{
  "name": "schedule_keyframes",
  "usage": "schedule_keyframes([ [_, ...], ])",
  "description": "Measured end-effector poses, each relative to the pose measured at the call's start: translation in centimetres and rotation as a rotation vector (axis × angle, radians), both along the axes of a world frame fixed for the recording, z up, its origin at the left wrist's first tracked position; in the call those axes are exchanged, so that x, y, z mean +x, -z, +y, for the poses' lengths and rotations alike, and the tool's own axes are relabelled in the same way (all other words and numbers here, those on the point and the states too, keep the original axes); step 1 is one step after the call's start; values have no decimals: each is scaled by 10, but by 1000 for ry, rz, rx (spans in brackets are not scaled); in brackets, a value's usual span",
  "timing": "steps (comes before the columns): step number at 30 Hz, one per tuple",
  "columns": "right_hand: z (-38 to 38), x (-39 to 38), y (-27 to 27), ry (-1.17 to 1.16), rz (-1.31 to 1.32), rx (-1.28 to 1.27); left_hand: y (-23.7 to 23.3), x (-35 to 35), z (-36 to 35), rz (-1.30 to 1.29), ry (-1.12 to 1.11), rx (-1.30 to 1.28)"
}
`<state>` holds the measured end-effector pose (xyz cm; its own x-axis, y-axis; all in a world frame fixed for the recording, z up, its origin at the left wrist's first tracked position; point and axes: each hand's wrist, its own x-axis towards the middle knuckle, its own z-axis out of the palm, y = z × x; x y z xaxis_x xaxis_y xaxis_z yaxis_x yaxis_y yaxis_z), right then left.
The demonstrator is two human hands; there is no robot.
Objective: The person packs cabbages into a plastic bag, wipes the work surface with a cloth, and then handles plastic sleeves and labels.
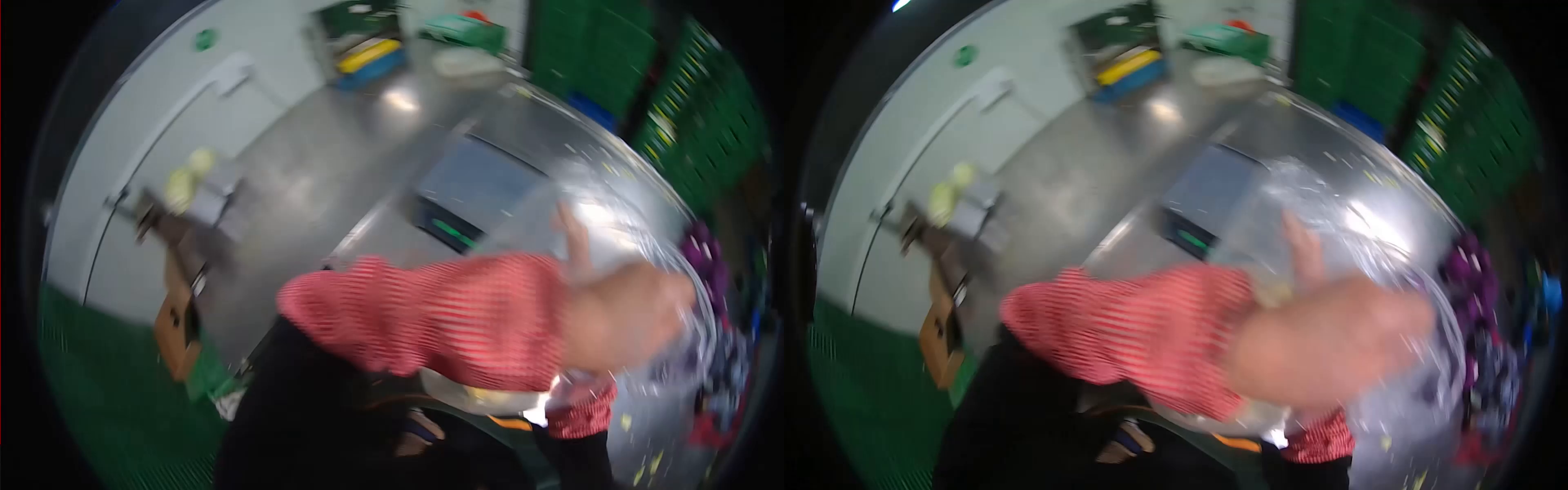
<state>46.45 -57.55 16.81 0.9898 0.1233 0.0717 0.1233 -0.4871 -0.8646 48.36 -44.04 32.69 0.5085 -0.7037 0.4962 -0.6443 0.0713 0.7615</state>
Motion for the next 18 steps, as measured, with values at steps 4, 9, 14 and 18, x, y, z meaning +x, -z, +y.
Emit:
schedule_keyframes([
  [4, 22, 1, -2, -29, 125, 284, 17, 33, -18, 216, 65, -105],
  [9, 28, -9, -9, 7, 147, 586, 28, 53, 81, 517, -119, -185],
  [14, 23, -7, -3, 190, 3, 912, 138, 2, 161, 191, -433, 61],
  [18, 20, -8, -6, 261, 24, 832, 203, -33, 166, -13, -442, 350],
])
